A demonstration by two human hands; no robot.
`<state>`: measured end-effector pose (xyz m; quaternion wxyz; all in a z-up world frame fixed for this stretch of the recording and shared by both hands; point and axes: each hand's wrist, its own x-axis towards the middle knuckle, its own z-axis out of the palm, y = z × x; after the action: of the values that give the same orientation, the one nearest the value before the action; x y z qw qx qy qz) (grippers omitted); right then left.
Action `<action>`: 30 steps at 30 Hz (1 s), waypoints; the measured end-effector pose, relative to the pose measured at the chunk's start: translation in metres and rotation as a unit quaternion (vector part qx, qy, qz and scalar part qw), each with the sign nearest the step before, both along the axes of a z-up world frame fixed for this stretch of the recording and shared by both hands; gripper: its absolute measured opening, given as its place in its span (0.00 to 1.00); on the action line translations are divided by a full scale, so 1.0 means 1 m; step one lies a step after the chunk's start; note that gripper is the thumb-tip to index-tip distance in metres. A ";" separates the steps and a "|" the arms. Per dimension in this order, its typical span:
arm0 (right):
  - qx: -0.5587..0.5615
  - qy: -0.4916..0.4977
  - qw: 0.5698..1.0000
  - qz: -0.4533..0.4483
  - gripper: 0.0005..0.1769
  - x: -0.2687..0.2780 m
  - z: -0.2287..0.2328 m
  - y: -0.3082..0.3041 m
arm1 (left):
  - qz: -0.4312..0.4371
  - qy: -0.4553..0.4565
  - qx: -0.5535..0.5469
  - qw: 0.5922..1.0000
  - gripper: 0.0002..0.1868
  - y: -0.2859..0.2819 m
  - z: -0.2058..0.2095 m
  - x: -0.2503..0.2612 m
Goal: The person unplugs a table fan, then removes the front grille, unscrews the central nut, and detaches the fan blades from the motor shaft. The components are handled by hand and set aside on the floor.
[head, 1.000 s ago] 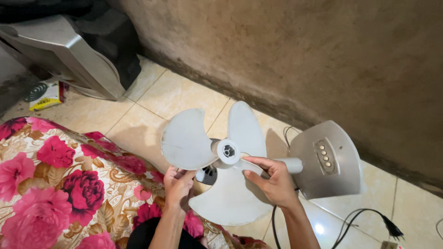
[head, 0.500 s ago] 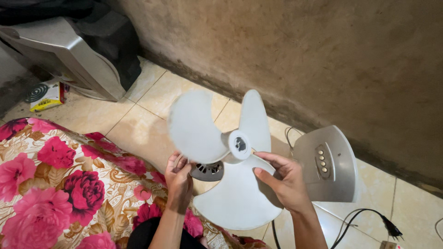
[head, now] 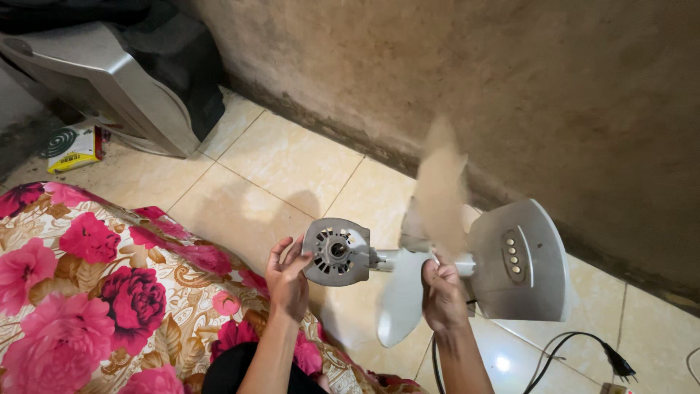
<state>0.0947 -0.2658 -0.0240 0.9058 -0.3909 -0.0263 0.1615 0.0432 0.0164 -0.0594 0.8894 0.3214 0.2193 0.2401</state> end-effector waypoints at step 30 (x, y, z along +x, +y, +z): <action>0.316 0.030 0.942 0.113 0.46 -0.019 0.015 0.023 | 0.059 0.017 -0.081 0.995 0.18 0.008 -0.033 0.003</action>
<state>0.0753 -0.2428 -0.0093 0.9589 -0.0741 -0.0930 0.2575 0.0466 0.0249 -0.0921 0.8930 0.2385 0.2714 0.2685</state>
